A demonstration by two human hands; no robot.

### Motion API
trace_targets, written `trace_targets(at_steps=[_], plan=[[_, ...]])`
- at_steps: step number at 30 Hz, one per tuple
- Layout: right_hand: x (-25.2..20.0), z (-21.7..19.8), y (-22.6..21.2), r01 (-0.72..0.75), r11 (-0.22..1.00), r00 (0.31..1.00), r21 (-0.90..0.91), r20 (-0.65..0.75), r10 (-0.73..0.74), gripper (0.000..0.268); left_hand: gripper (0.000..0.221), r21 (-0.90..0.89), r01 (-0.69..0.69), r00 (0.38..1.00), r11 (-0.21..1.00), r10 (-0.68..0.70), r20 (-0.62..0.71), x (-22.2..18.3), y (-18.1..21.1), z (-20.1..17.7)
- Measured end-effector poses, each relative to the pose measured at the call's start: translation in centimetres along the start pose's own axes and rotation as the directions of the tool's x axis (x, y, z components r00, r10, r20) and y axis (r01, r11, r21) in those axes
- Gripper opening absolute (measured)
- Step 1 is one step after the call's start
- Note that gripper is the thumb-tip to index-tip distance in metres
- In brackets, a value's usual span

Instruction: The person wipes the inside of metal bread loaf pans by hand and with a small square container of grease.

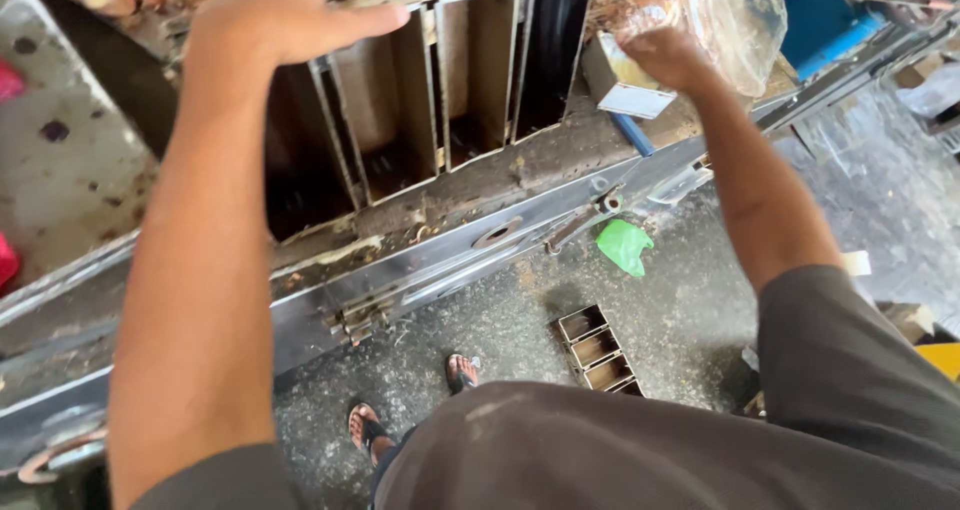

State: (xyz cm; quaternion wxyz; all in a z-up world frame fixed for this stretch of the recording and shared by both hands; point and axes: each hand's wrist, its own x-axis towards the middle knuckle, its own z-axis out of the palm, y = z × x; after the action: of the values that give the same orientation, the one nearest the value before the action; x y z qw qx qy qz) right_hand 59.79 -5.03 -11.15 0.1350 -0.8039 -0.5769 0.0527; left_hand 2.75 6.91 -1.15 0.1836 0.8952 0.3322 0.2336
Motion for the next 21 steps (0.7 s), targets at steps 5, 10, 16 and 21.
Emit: trace_targets(at_steps=[5,10,16,21], plan=[[5.2,6.7,5.7,-0.236,0.559,0.951,0.795,0.069,0.302,0.048,0.09,0.102,0.202,0.973,0.974,-0.212,0.09,0.1,1.1,-0.7],[8.8,9.2,3.3,-0.335,0.357,0.899,0.872,0.183,0.397,0.034,0.086,0.141,0.28,0.948,0.95,-0.296,0.113,0.9,1.5,-0.9],[9.0,12.1,1.5,-0.282,0.793,0.791,0.539,-0.338,0.511,0.023,0.086,0.182,0.242,0.962,0.953,-0.26,0.085,0.8,1.0,-0.5],[8.8,11.3,1.3,-0.187,0.765,0.791,0.616,-0.368,0.489,0.023,0.085,0.129,0.195,0.975,0.972,-0.206,0.083,0.3,1.9,-1.0]])
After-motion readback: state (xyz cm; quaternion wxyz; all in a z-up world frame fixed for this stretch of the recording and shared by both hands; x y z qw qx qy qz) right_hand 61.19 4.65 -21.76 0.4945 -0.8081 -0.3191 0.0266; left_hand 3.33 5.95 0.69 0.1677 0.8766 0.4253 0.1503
